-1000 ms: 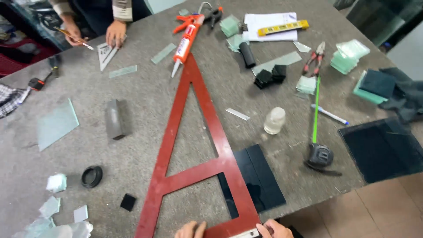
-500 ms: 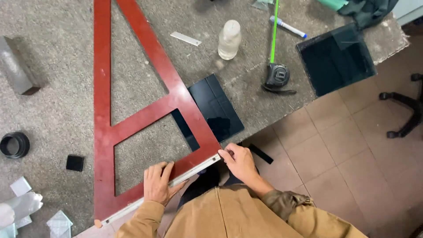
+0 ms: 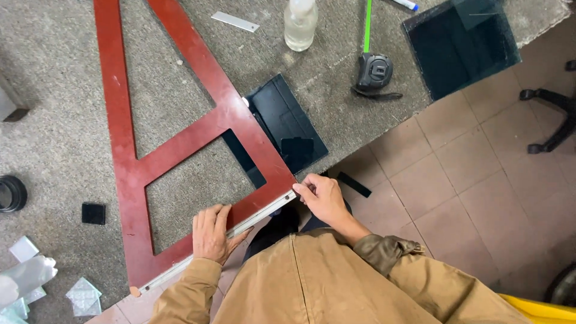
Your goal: Measuring and marking glass sheets on a workbench using a tape measure, marker, and a large metal square.
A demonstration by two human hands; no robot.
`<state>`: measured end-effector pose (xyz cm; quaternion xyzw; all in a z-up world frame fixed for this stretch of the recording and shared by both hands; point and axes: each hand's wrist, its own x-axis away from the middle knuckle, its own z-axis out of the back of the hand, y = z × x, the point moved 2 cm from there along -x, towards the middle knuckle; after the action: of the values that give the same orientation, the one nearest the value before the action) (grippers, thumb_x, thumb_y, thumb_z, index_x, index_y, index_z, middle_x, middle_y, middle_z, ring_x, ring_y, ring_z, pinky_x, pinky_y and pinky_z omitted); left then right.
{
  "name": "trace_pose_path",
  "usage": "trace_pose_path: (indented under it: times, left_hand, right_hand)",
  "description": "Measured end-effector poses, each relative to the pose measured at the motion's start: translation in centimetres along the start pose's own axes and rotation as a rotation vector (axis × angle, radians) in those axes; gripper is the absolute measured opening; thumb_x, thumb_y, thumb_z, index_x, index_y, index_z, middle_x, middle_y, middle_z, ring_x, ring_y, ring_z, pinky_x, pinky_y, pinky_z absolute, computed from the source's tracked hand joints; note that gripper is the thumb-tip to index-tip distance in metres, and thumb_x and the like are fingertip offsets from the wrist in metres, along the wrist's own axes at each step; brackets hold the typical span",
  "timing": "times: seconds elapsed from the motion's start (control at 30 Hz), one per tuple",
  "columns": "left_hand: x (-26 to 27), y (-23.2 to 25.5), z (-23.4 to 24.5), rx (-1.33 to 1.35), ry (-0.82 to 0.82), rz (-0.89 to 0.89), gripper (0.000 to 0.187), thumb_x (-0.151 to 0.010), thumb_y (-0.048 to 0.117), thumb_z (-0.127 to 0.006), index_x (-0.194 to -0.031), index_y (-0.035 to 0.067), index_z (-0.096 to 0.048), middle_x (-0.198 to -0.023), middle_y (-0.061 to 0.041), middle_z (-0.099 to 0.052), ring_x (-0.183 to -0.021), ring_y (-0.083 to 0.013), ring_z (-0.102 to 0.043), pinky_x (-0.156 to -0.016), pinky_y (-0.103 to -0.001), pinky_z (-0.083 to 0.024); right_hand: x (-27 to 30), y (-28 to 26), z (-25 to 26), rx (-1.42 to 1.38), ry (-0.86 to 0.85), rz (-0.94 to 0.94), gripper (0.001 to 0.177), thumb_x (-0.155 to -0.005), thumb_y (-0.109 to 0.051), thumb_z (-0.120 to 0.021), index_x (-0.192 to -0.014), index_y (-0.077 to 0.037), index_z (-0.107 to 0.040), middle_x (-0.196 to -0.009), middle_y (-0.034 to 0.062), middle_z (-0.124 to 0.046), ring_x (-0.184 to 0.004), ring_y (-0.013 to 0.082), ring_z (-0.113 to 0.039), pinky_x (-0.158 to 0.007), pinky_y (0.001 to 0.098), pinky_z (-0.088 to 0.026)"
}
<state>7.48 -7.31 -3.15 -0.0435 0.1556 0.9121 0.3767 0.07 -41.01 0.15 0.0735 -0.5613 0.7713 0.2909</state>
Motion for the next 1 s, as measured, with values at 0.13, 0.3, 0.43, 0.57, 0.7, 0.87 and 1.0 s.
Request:
trace_pose_path:
  times: [0.13, 0.3, 0.43, 0.57, 0.7, 0.87, 1.0]
  left_hand:
    - [0.1, 0.1, 0.0, -0.002, -0.002, 0.004, 0.076, -0.087, 0.073, -0.08, -0.133, 0.013, -0.074, -0.121, -0.007, -0.068, -0.107, -0.0291, -0.069, -0.088, -0.041, -0.054]
    - [0.4, -0.6, -0.3, 0.046, -0.032, -0.006, 0.076, -0.086, 0.071, -0.083, -0.133, 0.012, -0.073, -0.121, -0.008, -0.066, -0.106, -0.0305, -0.069, -0.088, -0.042, -0.054]
    - [-0.8, -0.9, 0.4, 0.038, -0.052, -0.007, 0.074, -0.086, 0.068, -0.084, -0.134, 0.013, -0.073, -0.121, -0.009, -0.066, -0.105, -0.0313, -0.068, -0.088, -0.043, -0.053]
    - [-1.8, -1.4, 0.4, 0.025, -0.064, 0.004, 0.077, -0.083, 0.069, -0.085, -0.135, 0.014, -0.073, -0.124, -0.007, -0.066, -0.108, -0.0292, -0.066, -0.089, -0.042, -0.052]
    - [-1.5, -1.0, 0.0, 0.037, -0.012, 0.045, 0.078, -0.082, 0.072, -0.085, -0.134, 0.015, -0.072, -0.123, -0.007, -0.065, -0.107, -0.0296, -0.067, -0.087, -0.042, -0.052]
    - [-1.6, -1.7, 0.5, 0.004, -0.012, 0.048, 0.078, -0.083, 0.074, -0.083, -0.134, 0.016, -0.072, -0.122, -0.007, -0.065, -0.106, -0.0291, -0.067, -0.087, -0.042, -0.052]
    - [-2.0, -2.3, 0.5, -0.007, -0.024, 0.039, 0.076, -0.084, 0.074, -0.083, -0.133, 0.017, -0.073, -0.123, -0.006, -0.066, -0.107, -0.0286, -0.068, -0.088, -0.042, -0.053]
  right_hand:
    - [0.0, 0.0, 0.1, -0.033, -0.021, 0.007, 0.022, -0.099, -0.021, -0.081, -0.081, -0.007, -0.079, -0.064, 0.0072, -0.081, -0.061, 0.0214, -0.081, -0.064, 0.0329, -0.06]
    - [-0.1, -0.1, 0.2, -0.064, -0.047, -0.006, 0.023, -0.098, -0.022, -0.081, -0.082, -0.006, -0.08, -0.065, 0.0077, -0.082, -0.062, 0.0202, -0.082, -0.065, 0.0319, -0.06]
    - [-0.3, -0.6, 0.0, -0.061, -0.027, -0.031, 0.027, -0.098, -0.025, -0.082, -0.08, -0.006, -0.081, -0.065, 0.008, -0.083, -0.064, 0.021, -0.083, -0.066, 0.0308, -0.061]
    - [-0.6, 0.0, -0.6, -0.04, -0.013, -0.058, 0.031, -0.101, -0.029, -0.08, -0.078, -0.008, -0.08, -0.065, 0.0061, -0.082, -0.063, 0.0196, -0.083, -0.066, 0.0311, -0.061]
    - [-0.8, -0.1, -0.6, 0.046, 0.027, -0.076, 0.03, -0.1, -0.033, -0.08, -0.083, -0.009, -0.082, -0.067, 0.0049, -0.083, -0.068, 0.0236, -0.084, -0.069, 0.0356, -0.062]
    - [-0.8, -1.1, -1.1, 0.156, 0.054, -0.053, 0.03, -0.1, -0.035, -0.081, -0.083, -0.01, -0.084, -0.066, 0.005, -0.082, -0.073, 0.034, -0.083, -0.072, 0.0431, -0.062]
    - [-0.9, -1.0, -1.6, 0.207, 0.104, -0.04, 0.035, -0.1, -0.04, -0.081, -0.081, -0.011, -0.084, -0.065, 0.0037, -0.081, -0.071, 0.0346, -0.082, -0.071, 0.0449, -0.062]
